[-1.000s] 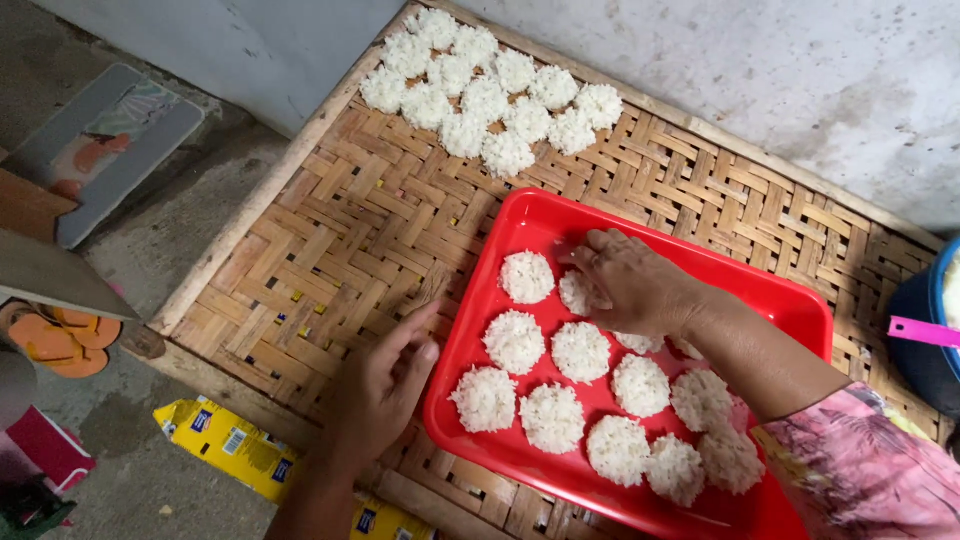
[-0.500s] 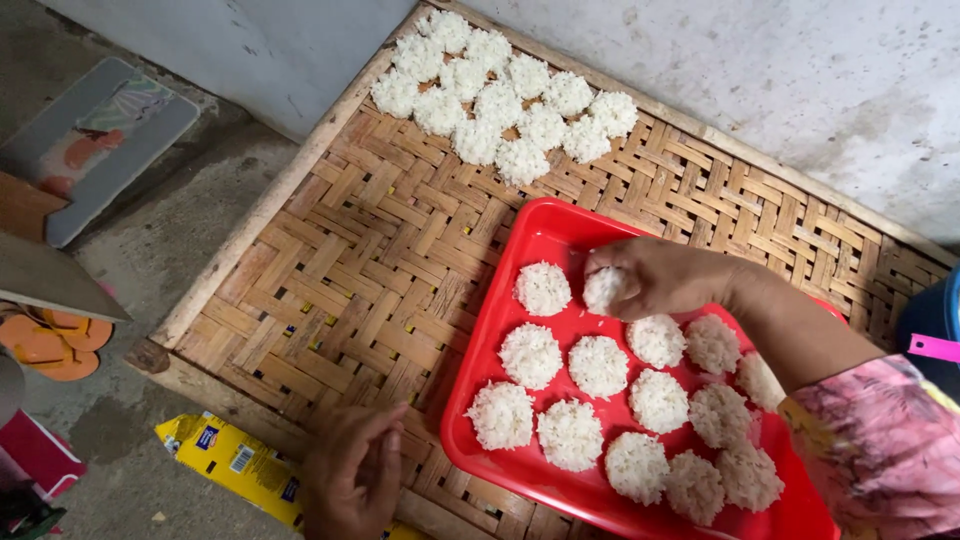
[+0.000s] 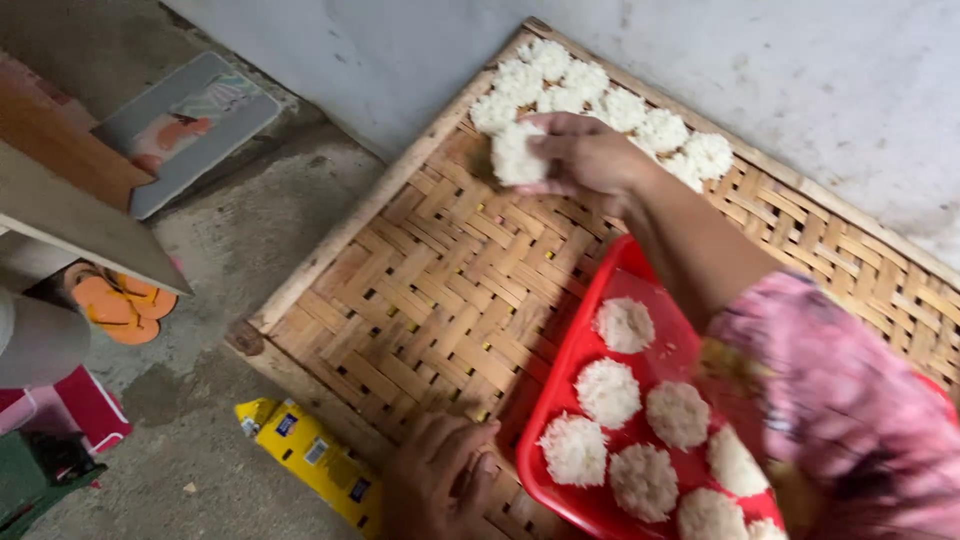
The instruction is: Filling circular molds with rice, pressing them with forks, and removing the formed cakes onto a drying mat.
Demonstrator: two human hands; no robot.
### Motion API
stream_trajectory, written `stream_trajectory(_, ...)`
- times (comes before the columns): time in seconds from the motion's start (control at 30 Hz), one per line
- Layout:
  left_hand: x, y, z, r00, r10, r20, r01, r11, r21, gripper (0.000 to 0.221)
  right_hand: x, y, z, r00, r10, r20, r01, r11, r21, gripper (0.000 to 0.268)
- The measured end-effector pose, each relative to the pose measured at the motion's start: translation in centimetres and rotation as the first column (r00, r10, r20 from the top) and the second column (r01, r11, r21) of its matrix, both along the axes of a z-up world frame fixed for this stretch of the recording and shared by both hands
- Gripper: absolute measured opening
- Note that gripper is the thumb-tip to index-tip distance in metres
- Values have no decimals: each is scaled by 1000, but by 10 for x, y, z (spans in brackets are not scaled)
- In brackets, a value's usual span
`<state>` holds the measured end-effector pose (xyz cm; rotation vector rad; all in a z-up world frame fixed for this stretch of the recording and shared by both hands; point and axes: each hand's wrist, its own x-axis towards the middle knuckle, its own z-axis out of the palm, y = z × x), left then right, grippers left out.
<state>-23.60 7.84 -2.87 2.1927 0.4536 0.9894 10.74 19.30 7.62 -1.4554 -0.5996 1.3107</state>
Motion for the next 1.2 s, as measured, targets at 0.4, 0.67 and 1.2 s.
stream_trajectory(0.4, -2, 6, -50, 994, -91, -55, 97, 988, 121, 30, -14, 95, -61, 934, 48, 354, 3, 990, -143, 12)
stream_trajectory(0.67, -1, 5, -50, 996, -82, -35, 86, 990, 115, 32, -42, 89, -24, 549, 351, 758, -90, 927, -364, 52)
stream_trajectory(1.2, -1, 3, -2, 1000, 14, 1, -14, 1000, -9, 27, -39, -44, 62, -8, 664, 748, 0, 748, -664, 55)
